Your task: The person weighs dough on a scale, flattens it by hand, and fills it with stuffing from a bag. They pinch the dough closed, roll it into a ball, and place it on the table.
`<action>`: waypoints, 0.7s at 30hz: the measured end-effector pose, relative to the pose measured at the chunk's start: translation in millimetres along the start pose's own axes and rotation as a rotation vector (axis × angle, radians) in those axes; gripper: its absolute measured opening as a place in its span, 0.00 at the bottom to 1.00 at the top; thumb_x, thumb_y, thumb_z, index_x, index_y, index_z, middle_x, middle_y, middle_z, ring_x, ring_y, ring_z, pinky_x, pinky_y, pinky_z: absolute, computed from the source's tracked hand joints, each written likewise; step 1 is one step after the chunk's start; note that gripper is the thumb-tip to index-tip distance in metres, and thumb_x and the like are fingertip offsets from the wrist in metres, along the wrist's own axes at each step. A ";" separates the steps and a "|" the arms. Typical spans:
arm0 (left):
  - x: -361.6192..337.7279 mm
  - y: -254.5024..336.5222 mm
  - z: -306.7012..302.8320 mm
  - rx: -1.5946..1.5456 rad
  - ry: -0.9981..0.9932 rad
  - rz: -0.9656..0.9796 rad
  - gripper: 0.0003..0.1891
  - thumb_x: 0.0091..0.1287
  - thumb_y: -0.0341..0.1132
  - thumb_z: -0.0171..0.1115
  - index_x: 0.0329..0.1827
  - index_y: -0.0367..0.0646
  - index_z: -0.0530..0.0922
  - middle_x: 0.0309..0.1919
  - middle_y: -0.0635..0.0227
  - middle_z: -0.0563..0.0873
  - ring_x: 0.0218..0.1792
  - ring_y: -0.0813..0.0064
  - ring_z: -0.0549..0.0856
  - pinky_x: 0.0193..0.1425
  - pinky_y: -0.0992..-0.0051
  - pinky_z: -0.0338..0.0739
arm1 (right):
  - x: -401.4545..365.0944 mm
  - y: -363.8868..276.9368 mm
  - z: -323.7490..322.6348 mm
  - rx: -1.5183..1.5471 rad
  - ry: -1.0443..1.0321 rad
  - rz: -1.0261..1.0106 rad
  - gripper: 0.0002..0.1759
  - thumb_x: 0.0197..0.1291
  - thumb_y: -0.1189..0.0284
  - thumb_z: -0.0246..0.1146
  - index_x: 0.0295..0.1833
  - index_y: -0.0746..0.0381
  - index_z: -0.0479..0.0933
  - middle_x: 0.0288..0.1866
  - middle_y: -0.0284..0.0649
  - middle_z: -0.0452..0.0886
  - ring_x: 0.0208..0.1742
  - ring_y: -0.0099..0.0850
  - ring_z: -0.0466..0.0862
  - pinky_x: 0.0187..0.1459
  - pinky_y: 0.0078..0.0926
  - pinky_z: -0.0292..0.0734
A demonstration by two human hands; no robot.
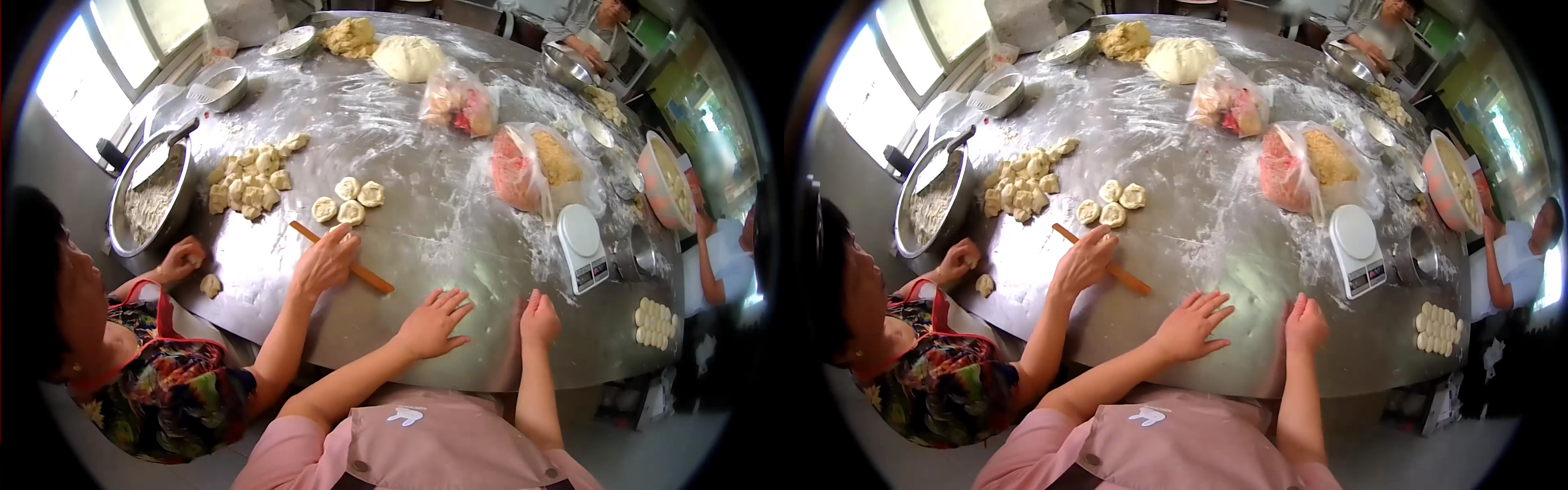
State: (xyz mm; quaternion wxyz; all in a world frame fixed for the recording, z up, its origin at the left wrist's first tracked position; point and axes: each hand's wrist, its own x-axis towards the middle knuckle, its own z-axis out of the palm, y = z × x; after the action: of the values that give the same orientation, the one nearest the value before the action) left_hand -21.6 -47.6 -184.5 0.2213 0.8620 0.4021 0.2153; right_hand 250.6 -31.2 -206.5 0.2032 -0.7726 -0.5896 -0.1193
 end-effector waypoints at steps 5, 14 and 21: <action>5.9 4.4 1.7 0.007 0.076 -0.082 0.34 0.62 0.52 0.66 0.67 0.43 0.72 0.70 0.53 0.69 0.71 0.53 0.68 0.74 0.56 0.61 | -4.2 8.8 -0.1 0.223 0.036 0.075 0.18 0.71 0.60 0.53 0.32 0.61 0.73 0.33 0.46 0.80 0.34 0.52 0.80 0.33 0.50 0.73; 1.3 -0.1 -6.6 -0.405 0.381 -0.189 0.43 0.60 0.38 0.72 0.75 0.39 0.57 0.72 0.49 0.63 0.67 0.52 0.72 0.69 0.59 0.69 | 1.7 12.1 -1.5 0.368 0.183 0.150 0.08 0.66 0.70 0.57 0.38 0.64 0.75 0.44 0.46 0.79 0.48 0.48 0.77 0.51 0.46 0.71; -0.3 -41.7 -72.7 -0.814 1.175 -0.583 0.44 0.65 0.27 0.64 0.80 0.41 0.46 0.73 0.56 0.63 0.54 0.67 0.80 0.58 0.71 0.76 | 46.1 -7.8 -7.5 0.306 0.295 -0.018 0.13 0.59 0.72 0.64 0.48 0.62 0.74 0.50 0.46 0.78 0.54 0.47 0.77 0.56 0.47 0.70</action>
State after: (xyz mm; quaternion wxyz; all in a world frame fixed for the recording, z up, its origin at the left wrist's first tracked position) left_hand -86.6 -8.5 -148.8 0.3190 0.3161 0.5533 0.7016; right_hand 256.2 6.9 -178.9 0.4010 -0.7017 -0.5715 -0.1421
